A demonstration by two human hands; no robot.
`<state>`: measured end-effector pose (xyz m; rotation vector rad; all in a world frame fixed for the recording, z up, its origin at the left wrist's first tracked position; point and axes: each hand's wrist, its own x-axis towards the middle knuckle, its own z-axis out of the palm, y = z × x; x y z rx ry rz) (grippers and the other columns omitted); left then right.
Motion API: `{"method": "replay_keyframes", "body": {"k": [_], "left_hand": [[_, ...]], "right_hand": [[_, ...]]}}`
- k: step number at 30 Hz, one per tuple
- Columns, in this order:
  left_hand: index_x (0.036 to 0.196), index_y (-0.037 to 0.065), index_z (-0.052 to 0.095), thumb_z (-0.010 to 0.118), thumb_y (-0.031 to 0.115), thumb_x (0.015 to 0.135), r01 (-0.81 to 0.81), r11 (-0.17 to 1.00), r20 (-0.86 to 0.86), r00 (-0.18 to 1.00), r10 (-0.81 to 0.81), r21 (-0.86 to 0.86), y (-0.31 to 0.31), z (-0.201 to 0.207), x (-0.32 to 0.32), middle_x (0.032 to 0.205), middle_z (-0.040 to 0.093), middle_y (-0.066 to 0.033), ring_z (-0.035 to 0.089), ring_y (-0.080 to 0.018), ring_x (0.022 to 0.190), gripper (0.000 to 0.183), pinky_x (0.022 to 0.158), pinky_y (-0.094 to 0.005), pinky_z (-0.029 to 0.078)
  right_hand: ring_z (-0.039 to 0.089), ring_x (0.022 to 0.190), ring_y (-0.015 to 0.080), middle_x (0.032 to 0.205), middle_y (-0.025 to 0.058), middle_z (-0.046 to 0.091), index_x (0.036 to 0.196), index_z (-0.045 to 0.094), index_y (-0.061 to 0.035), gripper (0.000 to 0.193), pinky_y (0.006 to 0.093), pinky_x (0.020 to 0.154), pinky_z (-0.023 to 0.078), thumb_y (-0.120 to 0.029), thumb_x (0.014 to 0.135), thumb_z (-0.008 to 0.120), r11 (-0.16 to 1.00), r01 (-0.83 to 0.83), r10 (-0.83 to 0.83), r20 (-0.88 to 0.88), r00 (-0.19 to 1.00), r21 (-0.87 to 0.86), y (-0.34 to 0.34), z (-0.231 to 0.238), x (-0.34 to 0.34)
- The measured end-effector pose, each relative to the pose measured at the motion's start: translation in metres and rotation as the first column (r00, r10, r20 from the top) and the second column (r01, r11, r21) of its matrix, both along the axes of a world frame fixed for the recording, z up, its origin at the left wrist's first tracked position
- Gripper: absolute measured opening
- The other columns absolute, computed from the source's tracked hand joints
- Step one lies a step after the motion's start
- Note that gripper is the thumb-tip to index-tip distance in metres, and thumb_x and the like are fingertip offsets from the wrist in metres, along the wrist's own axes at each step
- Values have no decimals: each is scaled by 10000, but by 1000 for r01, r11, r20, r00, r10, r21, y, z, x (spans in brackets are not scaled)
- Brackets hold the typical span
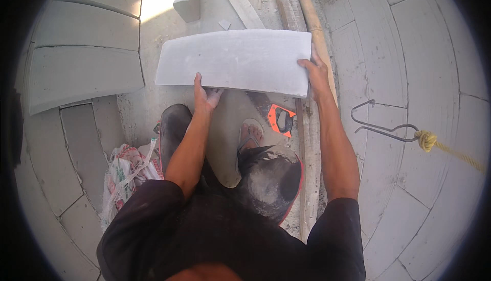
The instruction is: The person measures and marks a white rectangular tile, then uses a hand saw to cut it along the marked line. The person repeatedly saws through the tile, flips it, and continues cutting until the tile is separated into two pieces.
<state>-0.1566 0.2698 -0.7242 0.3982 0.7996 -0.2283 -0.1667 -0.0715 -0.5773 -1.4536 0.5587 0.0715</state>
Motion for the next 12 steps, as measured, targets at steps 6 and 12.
{"method": "replay_keyframes", "body": {"k": [6,12], "left_hand": [[1696,148,221,797,582,939,227,974,-69,972,-225,21,-44,-11,6,1747,232,-167,210,-351,1626,1046,1304,-579,227],[1726,133,158,799,642,912,401,916,-203,899,-388,28,-8,-11,-7,1764,179,-204,210,-359,1624,1155,1297,-559,259]], "right_hand": [[670,1226,242,1333,158,721,1546,602,-62,682,370,1066,506,-371,964,776,929,-82,22,-167,986,-360,-64,-36,80],[590,1406,295,1545,185,600,1592,511,2,816,410,1230,392,-545,1012,684,762,-307,240,-192,952,-570,-31,-41,100]]}}
